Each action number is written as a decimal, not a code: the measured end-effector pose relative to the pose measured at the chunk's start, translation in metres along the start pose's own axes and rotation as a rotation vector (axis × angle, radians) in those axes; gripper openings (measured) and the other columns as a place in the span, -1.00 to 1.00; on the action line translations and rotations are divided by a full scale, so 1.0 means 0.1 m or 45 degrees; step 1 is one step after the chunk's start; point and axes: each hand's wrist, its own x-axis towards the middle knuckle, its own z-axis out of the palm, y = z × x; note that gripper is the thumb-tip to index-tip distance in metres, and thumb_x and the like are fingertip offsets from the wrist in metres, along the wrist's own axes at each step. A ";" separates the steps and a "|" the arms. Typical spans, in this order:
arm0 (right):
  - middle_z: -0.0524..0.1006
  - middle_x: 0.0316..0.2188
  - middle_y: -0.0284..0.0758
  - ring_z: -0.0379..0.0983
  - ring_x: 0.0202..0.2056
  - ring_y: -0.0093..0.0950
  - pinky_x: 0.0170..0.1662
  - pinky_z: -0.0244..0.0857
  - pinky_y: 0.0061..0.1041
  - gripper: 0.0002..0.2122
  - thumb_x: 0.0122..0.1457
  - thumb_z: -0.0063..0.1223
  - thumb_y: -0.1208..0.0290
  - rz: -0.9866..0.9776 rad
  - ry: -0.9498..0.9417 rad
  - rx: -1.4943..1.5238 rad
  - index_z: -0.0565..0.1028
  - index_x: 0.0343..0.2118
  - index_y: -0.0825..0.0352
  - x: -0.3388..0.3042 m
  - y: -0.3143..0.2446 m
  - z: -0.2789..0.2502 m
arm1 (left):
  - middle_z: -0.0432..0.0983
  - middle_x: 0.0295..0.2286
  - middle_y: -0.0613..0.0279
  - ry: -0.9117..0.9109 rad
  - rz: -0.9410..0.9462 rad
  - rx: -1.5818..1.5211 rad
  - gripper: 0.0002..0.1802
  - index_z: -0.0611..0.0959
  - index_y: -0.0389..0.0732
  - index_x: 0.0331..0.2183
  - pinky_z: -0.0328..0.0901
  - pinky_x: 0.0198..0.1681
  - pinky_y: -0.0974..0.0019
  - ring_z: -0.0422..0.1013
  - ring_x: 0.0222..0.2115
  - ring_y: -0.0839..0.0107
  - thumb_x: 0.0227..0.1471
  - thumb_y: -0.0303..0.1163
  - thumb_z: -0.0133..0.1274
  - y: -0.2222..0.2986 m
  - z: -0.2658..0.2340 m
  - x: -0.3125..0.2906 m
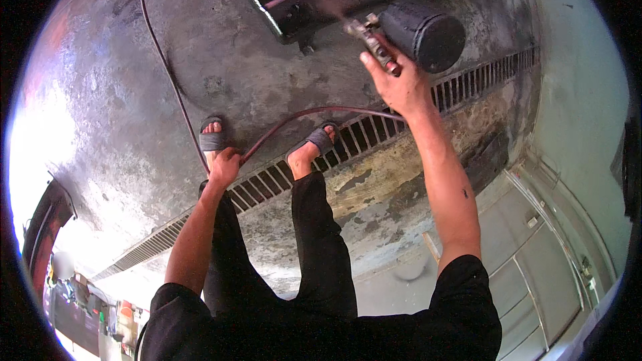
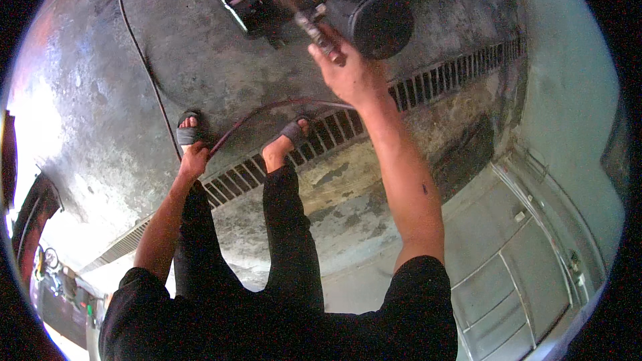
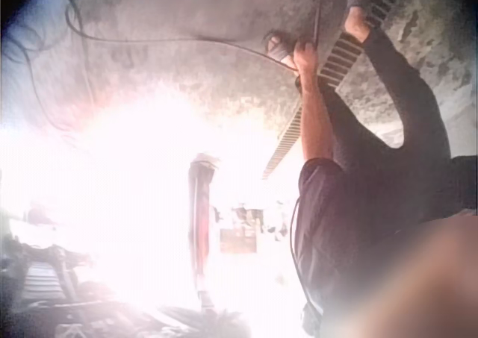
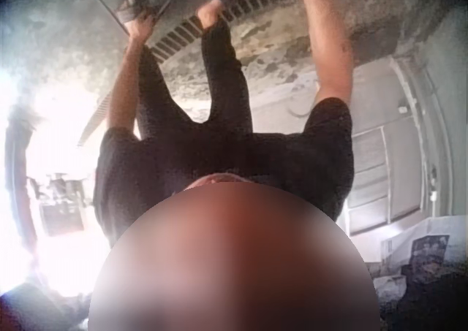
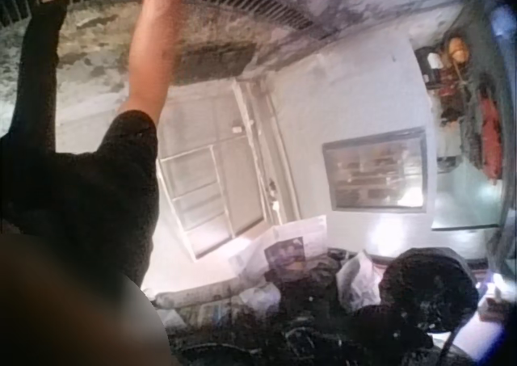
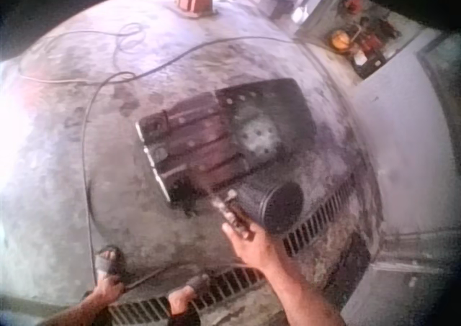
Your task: The person uses a pneumatic air gun to blow dust and debris off a black plastic underbody panel on the floor, then moves to the underside of a raised car and sprays the undercarriage while holding a newspaper to catch falling debris.
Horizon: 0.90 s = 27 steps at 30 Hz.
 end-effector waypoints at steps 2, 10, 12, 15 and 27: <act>0.61 -0.43 -0.28 0.57 -0.38 -0.31 -0.23 0.43 -0.34 -0.55 0.13 0.12 -0.02 -0.054 0.041 0.022 0.54 -0.01 0.14 -0.02 -0.18 0.15 | 0.56 -0.28 -0.15 0.043 0.089 0.034 -0.63 0.63 -0.26 -0.20 0.33 -0.06 0.10 0.48 -0.18 -0.06 -0.01 -0.29 -0.08 -0.08 -0.09 -0.06; 0.60 -0.26 -0.26 0.55 -0.31 -0.38 -0.20 0.41 -0.42 -0.60 0.12 0.22 0.12 -0.488 0.032 -0.026 0.56 -0.05 0.27 -0.06 -0.42 0.30 | 0.57 -0.25 -0.19 0.083 -0.047 0.089 -0.59 0.64 -0.22 -0.15 0.33 -0.03 0.10 0.48 -0.13 -0.06 -0.03 -0.25 -0.04 -0.36 -0.32 -0.03; 0.60 -0.28 -0.29 0.54 -0.34 -0.41 -0.24 0.41 -0.42 -0.60 0.12 0.22 0.11 -0.507 0.092 0.034 0.57 -0.06 0.26 0.01 -0.42 0.29 | 0.57 -0.24 -0.19 0.074 -0.031 0.051 -0.59 0.64 -0.21 -0.15 0.33 -0.03 0.10 0.48 -0.13 -0.05 -0.03 -0.25 -0.04 -0.42 -0.31 0.02; 0.60 -0.31 -0.29 0.54 -0.35 -0.43 -0.25 0.40 -0.40 -0.61 0.13 0.20 0.09 -0.292 0.081 0.180 0.58 -0.07 0.24 0.17 -0.39 0.26 | 0.56 -0.23 -0.19 0.082 0.102 0.160 -0.62 0.64 -0.23 -0.21 0.33 -0.02 0.11 0.48 -0.12 -0.05 -0.03 -0.24 -0.04 -0.44 -0.26 0.10; 0.62 -0.26 -0.26 0.56 -0.20 -0.30 -0.12 0.37 -0.38 -0.56 0.18 0.07 -0.01 0.102 0.160 -0.080 0.49 0.05 0.10 0.63 0.52 -0.42 | 0.51 -0.32 -0.31 0.121 0.136 0.014 -0.67 0.57 -0.33 -0.31 0.31 -0.10 0.00 0.44 -0.20 -0.22 -0.02 -0.26 -0.06 0.34 0.11 0.03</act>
